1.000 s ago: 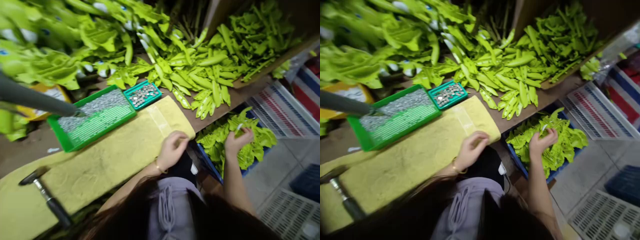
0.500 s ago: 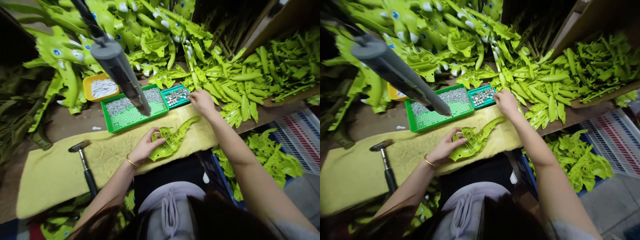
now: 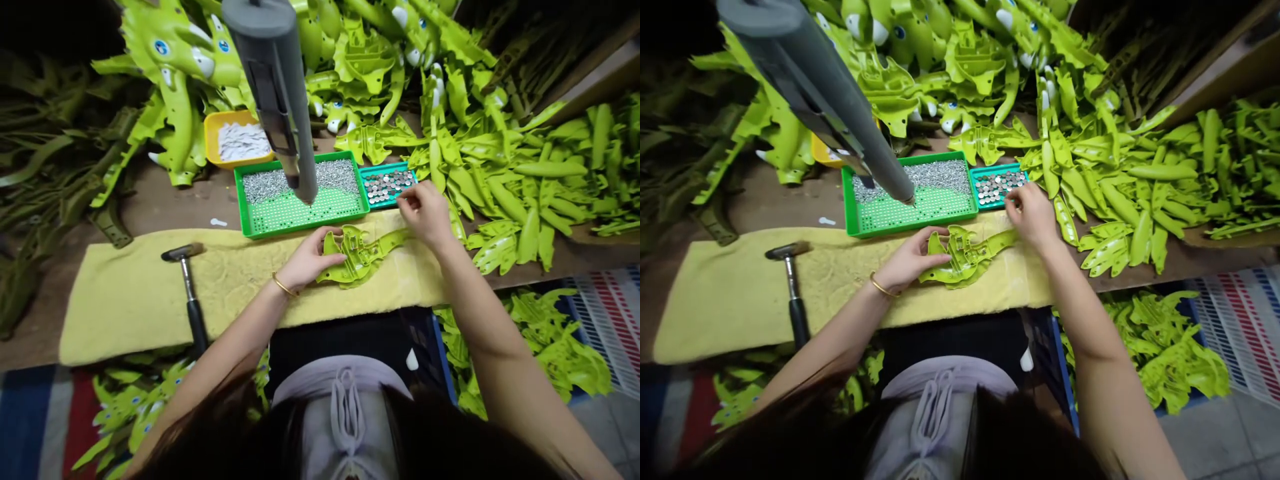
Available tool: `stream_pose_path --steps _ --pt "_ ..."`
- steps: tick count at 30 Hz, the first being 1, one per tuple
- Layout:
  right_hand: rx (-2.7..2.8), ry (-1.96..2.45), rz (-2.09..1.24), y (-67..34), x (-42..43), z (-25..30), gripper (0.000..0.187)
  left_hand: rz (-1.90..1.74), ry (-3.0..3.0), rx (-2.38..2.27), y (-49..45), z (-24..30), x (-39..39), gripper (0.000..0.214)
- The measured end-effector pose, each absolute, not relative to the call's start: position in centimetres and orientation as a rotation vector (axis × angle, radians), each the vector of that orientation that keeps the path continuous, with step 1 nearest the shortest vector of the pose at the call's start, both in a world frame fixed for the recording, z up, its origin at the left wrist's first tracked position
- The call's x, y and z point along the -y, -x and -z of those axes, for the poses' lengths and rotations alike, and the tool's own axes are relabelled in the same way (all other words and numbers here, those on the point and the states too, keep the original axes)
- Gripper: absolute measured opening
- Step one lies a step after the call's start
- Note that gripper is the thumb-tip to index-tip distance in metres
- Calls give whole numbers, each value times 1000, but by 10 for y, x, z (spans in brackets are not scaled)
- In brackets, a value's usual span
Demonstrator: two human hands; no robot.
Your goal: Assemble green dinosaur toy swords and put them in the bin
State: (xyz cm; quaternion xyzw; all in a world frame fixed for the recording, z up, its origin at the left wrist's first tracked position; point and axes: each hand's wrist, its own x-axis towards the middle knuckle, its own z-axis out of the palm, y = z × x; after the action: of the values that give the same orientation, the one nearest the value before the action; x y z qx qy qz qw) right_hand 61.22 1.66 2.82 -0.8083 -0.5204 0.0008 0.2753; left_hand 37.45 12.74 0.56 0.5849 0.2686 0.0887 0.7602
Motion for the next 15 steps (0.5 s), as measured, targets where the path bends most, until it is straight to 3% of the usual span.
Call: stream_pose_path --steps 3,8,15 --pt "1672 1903 -21 -563 -12 -28 17 -206 -1303 -593 -375 -5 -128 53" --pt "1947 1877 52 -535 -13 -26 26 -224 -1343 -608 -374 -4 -129 52" --pt "1571 2268 -30 -596 -48 -23 23 -247 -1339 -598 -374 -2 -129 54"
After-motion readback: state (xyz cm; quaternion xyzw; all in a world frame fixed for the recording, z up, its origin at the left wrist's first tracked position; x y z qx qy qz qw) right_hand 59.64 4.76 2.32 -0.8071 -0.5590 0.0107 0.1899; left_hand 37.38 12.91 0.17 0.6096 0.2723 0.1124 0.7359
